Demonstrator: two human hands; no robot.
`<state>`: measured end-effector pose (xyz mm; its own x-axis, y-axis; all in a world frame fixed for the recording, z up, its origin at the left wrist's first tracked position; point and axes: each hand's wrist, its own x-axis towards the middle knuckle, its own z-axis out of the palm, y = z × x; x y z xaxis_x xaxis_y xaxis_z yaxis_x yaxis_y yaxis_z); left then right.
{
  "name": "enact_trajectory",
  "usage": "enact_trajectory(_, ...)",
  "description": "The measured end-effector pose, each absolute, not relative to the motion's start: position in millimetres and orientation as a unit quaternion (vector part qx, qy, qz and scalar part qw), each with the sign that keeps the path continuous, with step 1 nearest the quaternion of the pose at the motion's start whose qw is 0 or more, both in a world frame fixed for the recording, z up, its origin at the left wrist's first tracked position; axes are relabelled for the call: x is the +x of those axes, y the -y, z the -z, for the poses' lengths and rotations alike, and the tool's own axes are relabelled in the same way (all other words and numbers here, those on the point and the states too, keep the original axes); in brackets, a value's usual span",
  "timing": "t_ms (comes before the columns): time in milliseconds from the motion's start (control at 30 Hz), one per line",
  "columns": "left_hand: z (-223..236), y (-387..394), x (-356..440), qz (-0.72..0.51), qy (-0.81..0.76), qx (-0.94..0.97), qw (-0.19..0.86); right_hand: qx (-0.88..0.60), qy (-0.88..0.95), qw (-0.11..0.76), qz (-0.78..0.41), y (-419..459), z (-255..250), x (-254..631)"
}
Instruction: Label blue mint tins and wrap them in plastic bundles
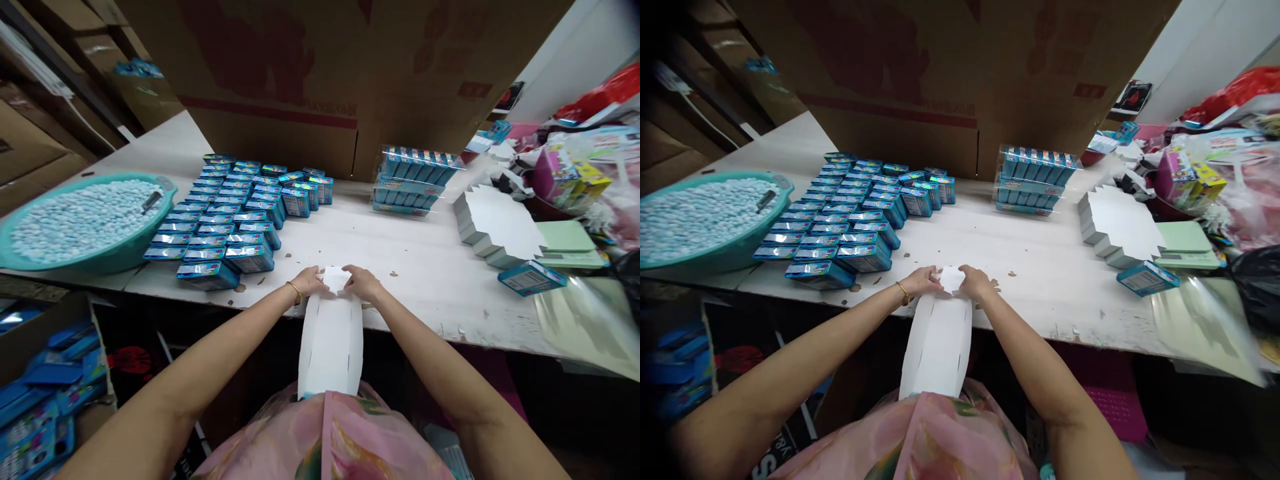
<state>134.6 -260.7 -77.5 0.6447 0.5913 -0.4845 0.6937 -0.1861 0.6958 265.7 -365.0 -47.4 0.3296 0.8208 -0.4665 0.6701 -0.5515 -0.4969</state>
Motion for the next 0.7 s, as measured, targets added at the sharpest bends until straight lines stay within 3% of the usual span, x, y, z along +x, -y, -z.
enact_trajectory(267, 70.6, 262.4, 126.0, 0.041, -0.39, 0.689, 0.609, -0.839, 0.439, 0.121, -0.297, 366.2, 58.8, 268.9)
enact_trajectory(400, 71.4, 263.6, 120.5, -0.001, -0.402, 0.642, 0.653, -0.831, 0.415, 0.156, -0.334, 368.2, 59.8, 271.4)
enact_trajectory(700, 79.6, 260.4, 132.7, 0.023, -0.413, 0.759, 0.503, -0.833, 0.328, 0.237, -0.377, 372.4, 66.3, 269.3)
